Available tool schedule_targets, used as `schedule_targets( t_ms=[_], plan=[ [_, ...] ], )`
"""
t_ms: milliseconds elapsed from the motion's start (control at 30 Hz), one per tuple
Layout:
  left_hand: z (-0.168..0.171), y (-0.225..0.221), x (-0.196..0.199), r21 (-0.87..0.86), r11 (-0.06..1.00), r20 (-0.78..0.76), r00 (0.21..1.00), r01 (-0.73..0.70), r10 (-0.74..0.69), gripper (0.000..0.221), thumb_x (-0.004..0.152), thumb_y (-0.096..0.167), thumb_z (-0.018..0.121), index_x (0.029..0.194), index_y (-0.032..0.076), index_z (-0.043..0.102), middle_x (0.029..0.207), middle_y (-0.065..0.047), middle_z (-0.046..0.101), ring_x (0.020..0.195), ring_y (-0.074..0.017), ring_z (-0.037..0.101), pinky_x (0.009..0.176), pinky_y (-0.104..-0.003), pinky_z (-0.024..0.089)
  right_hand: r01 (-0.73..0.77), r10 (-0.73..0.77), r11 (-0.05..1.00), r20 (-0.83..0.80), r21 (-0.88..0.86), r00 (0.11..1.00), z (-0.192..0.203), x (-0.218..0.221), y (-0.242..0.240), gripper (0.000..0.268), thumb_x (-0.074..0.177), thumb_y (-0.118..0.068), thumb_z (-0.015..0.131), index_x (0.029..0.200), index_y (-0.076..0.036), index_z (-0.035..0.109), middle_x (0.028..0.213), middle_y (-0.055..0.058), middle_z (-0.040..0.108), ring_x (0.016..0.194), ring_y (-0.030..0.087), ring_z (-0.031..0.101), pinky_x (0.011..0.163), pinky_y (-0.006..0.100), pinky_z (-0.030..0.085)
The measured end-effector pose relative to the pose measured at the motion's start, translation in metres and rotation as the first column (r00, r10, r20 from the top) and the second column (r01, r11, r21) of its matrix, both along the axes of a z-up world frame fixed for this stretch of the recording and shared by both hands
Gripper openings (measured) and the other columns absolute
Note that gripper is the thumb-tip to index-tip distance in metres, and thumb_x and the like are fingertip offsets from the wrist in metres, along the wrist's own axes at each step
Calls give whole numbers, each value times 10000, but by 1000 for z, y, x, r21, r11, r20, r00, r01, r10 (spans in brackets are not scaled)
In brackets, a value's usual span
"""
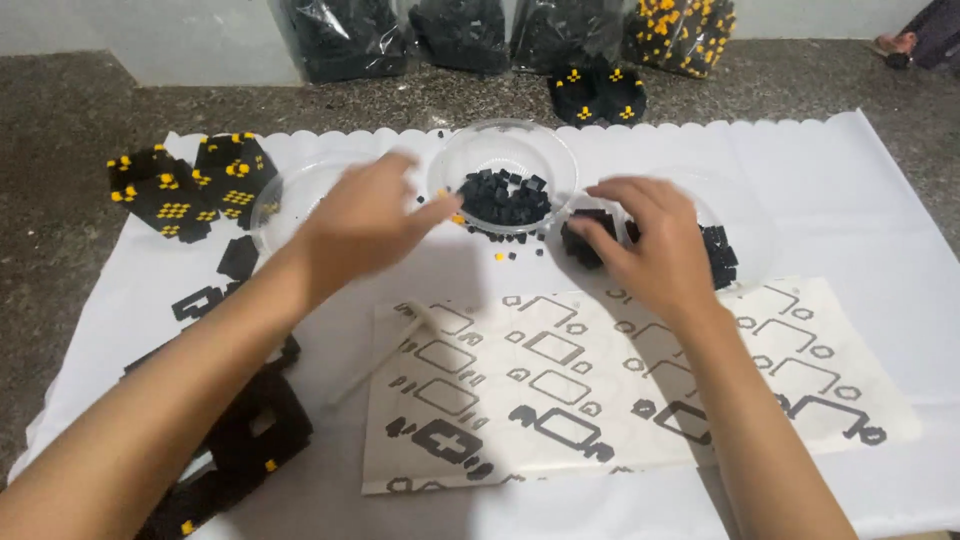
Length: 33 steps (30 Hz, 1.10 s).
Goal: Assembling a structure using small plastic building blocks by following a printed instruction sheet.
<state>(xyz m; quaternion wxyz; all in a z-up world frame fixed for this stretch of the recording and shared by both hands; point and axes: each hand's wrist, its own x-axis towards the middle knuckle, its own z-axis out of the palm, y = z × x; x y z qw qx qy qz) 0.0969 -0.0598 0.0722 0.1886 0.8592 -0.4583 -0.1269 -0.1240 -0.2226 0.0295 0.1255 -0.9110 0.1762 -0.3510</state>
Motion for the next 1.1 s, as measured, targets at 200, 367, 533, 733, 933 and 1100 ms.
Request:
schedule_targets(
  t_ms=[200,367,533,733,933,1100],
  plan=[
    [-51,-93,32,52,998,-87,995,-35,39,210,789,200,575,804,-3,628,415,-31,573,416,-261,654,558,-378,548,246,-183,963,-409,106,894,5,-9,-2,413,775,-190,715,1181,-195,639,1080,42,629,1061,257,583,850,379,504],
    [-57,-132,50,-25,995,-175,980,-98,92,141,776,61,518,725,-9,629,452,-92,585,408,-230,647,501,-327,541,309,-215,941,-456,141,864,13,-11,-2,337,804,-158,665,1140,-190,656,1018,24,642,988,227,618,808,340,511],
    [-53,-164,36,-46,982,-338,928,-184,158,168,828,51,515,811,-87,608,541,-138,617,411,-212,649,385,-291,546,311,-287,950,-373,6,882,-3,-11,-7,233,815,-199,682,1044,-161,701,897,26,659,900,213,624,774,326,480],
    [-40,-161,48,-88,993,-334,941,-81,47,124,802,31,555,787,-63,634,547,-160,615,446,-209,667,391,-256,561,161,-166,978,-26,-130,986,-16,13,32,118,806,-127,662,917,-139,698,814,57,642,820,252,612,722,352,457],
    [-111,-190,131,-194,981,25,999,-20,25,238,857,61,502,916,-103,664,833,-320,635,803,-455,660,642,-503,574,5,29,839,-54,544,998,-33,33,73,483,826,-173,584,1269,-32,456,1174,229,594,1100,400,565,920,493,472],
    [-95,-160,69,137,990,7,1000,-8,7,414,838,66,476,1157,-194,517,1154,-394,524,1057,-474,573,876,-538,510,27,69,969,-373,247,925,-24,37,76,480,957,-247,460,1312,75,432,1387,336,355,1358,465,245,1110,541,166]
  ],
)
